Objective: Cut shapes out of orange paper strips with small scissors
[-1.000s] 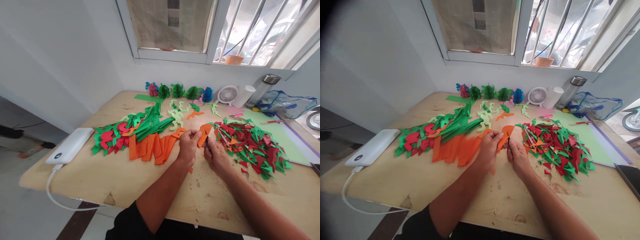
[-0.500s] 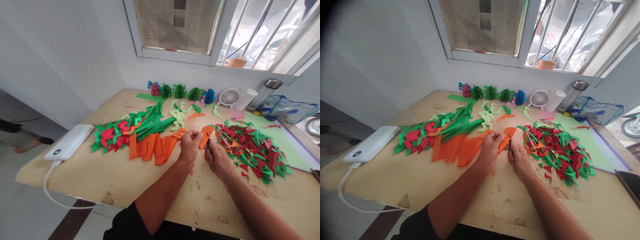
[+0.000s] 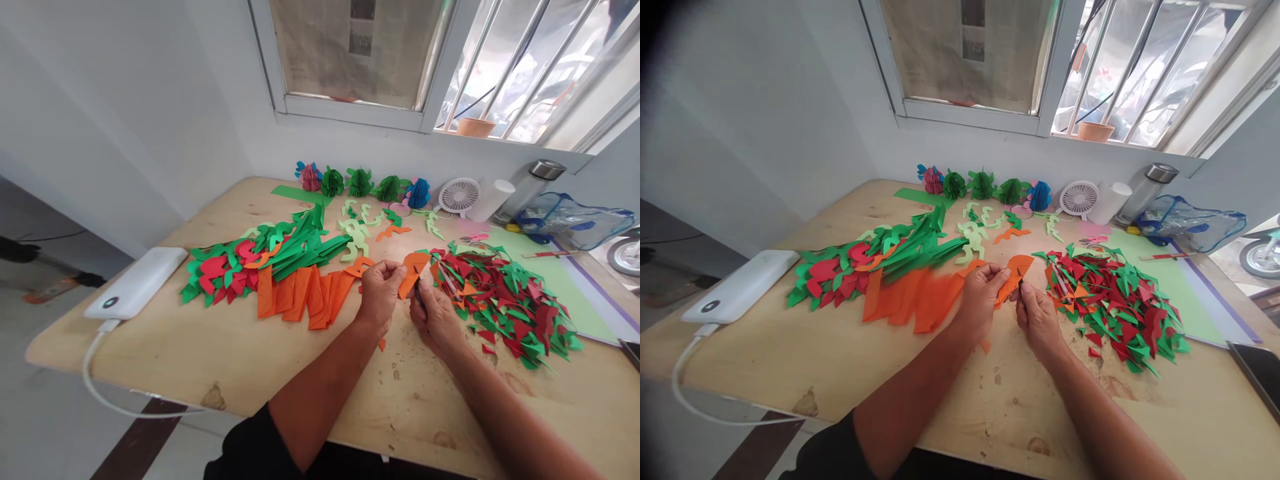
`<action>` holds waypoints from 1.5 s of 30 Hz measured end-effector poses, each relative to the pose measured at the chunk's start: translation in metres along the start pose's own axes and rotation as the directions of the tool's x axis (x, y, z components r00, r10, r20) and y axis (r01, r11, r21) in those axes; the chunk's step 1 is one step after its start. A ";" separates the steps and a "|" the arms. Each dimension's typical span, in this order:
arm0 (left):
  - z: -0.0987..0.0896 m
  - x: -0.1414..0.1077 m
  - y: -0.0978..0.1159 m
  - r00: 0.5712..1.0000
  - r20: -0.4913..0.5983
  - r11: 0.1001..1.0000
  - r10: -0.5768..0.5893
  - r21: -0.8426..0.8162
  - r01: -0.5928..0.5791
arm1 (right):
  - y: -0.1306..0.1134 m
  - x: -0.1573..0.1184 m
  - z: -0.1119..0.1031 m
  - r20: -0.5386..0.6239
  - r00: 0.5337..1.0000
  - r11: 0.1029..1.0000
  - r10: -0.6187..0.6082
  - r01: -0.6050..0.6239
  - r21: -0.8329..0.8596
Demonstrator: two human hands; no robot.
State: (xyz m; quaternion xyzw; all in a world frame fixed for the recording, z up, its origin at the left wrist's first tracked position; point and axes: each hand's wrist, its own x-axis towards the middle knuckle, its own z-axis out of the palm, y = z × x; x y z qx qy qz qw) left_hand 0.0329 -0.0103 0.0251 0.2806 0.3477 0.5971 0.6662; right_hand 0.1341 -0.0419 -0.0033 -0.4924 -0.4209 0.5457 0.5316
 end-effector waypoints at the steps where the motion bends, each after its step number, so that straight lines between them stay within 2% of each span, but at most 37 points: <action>1: 0.000 0.000 0.000 1.000 0.001 1.000 0.001 -0.004 -0.001 | 0.000 0.000 0.000 0.001 1.000 1.000 -0.003 0.003 0.000; 8: -0.002 0.000 0.002 0.999 0.037 0.999 0.016 0.043 -0.017 | -0.006 0.000 -0.001 0.066 0.998 1.000 0.003 -0.005 0.024; 15: -0.002 -0.001 0.007 0.998 0.069 0.998 0.015 0.063 -0.020 | -0.008 0.001 -0.004 0.079 0.997 1.000 0.006 -0.005 -0.007; 28: 0.001 -0.002 0.004 1.000 0.029 1.000 -0.003 0.021 0.002 | -0.001 0.002 -0.004 0.007 0.999 0.999 -0.031 0.031 -0.010; 37: 0.003 -0.004 0.008 0.999 0.040 0.998 0.031 0.046 -0.033 | -0.010 0.001 -0.004 0.089 0.996 0.999 0.029 -0.032 0.029; 45: 0.001 -0.002 0.006 0.999 0.004 0.998 0.035 0.047 -0.035 | -0.009 0.002 -0.006 0.081 0.997 1.000 -0.008 0.010 -0.015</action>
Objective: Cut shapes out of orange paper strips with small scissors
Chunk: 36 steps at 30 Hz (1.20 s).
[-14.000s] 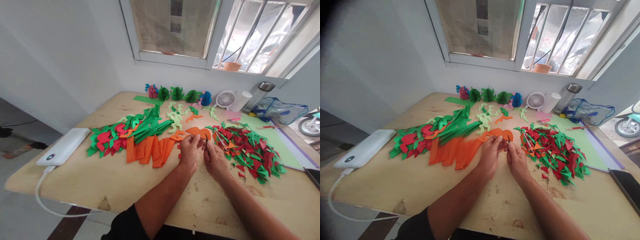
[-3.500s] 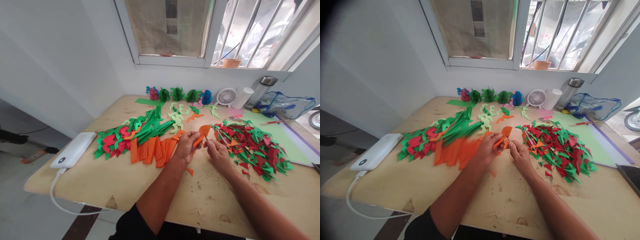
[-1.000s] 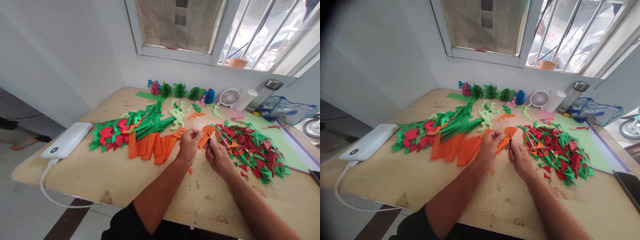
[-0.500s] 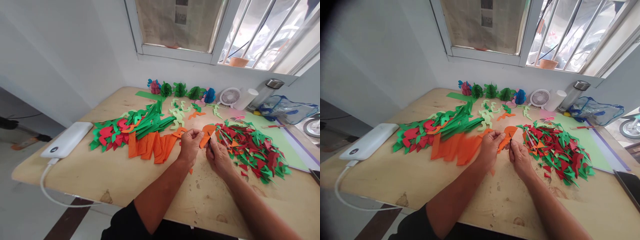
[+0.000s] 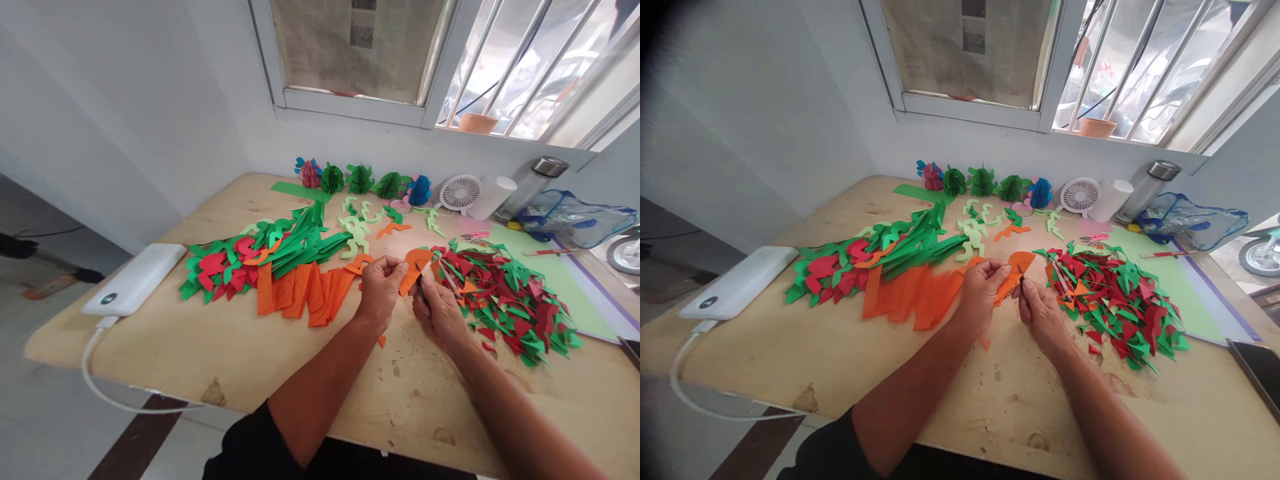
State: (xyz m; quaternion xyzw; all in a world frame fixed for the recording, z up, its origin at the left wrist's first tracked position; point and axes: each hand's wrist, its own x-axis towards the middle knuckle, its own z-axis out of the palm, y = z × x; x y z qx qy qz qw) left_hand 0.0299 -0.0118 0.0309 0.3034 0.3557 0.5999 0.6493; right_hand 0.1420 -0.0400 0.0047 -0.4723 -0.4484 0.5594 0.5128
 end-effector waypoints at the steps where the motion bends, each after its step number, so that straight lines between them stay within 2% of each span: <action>1: 0.000 0.000 0.000 1.000 -0.007 1.000 -0.003 0.002 0.003 | 0.001 0.000 -0.001 -0.003 1.000 1.000 -0.009 0.009 -0.008; 22: 0.002 -0.003 -0.002 0.998 0.027 0.996 -0.051 -0.070 0.053 | 0.015 0.001 0.004 -0.115 0.991 0.997 -0.067 0.064 -0.036; 27: 0.002 -0.003 -0.006 0.998 -0.013 0.997 -0.063 -0.056 0.062 | 0.011 -0.003 0.009 -0.151 0.987 0.997 -0.061 0.052 -0.060; 36: 0.002 -0.003 -0.009 0.994 -0.091 0.997 -0.067 -0.036 0.064 | 0.010 -0.002 0.009 -0.135 0.989 0.994 -0.062 0.050 -0.094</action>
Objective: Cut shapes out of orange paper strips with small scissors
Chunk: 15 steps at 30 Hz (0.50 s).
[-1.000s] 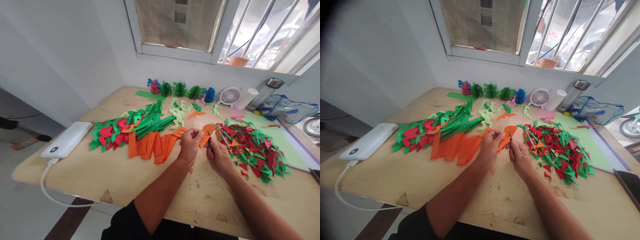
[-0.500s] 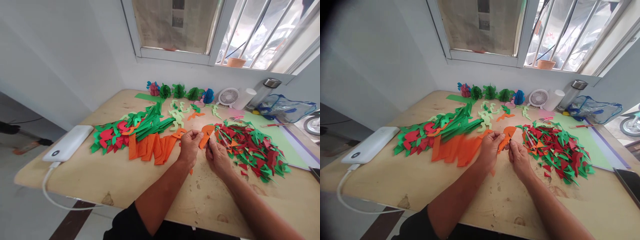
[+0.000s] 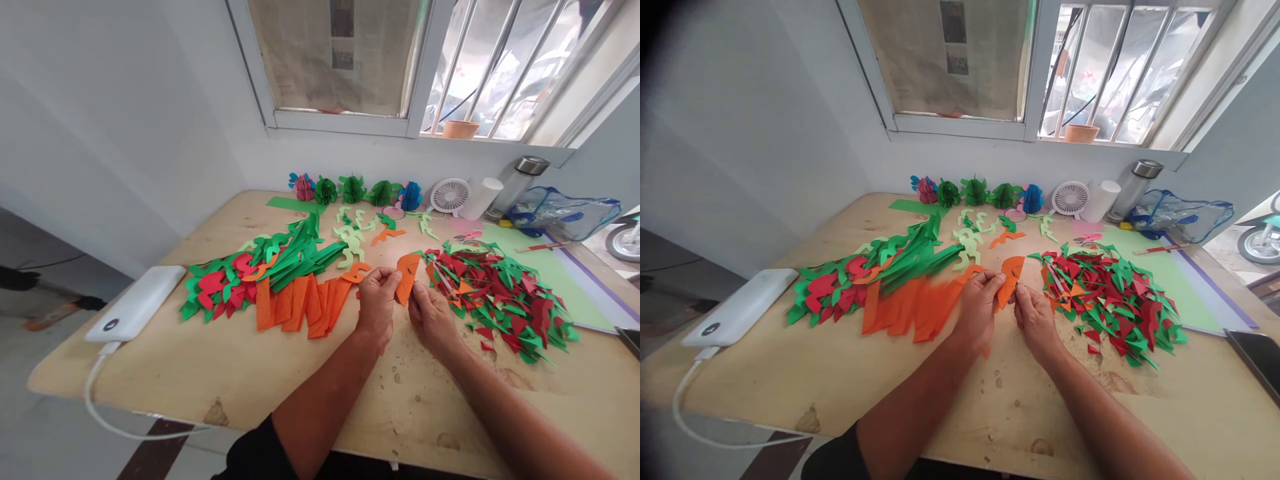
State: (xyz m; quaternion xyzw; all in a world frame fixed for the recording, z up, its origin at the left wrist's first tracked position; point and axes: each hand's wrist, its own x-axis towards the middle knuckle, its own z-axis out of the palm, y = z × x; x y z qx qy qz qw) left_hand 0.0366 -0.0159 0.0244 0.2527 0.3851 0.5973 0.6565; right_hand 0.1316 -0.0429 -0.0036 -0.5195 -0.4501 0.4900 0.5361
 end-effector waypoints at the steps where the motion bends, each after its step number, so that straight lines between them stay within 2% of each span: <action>1: 0.000 0.000 0.001 1.000 0.002 1.000 -0.004 0.002 0.004 | -0.001 0.000 0.000 0.005 1.000 1.000 0.000 0.000 -0.006; 9: -0.003 0.001 0.012 0.999 0.038 0.999 -0.028 0.019 0.027 | -0.003 0.001 -0.002 0.041 0.999 0.997 -0.014 0.017 -0.072; 15: -0.005 0.002 0.013 0.998 0.064 1.000 0.008 0.017 -0.009 | -0.004 0.000 0.000 0.046 0.999 0.999 -0.004 0.005 -0.035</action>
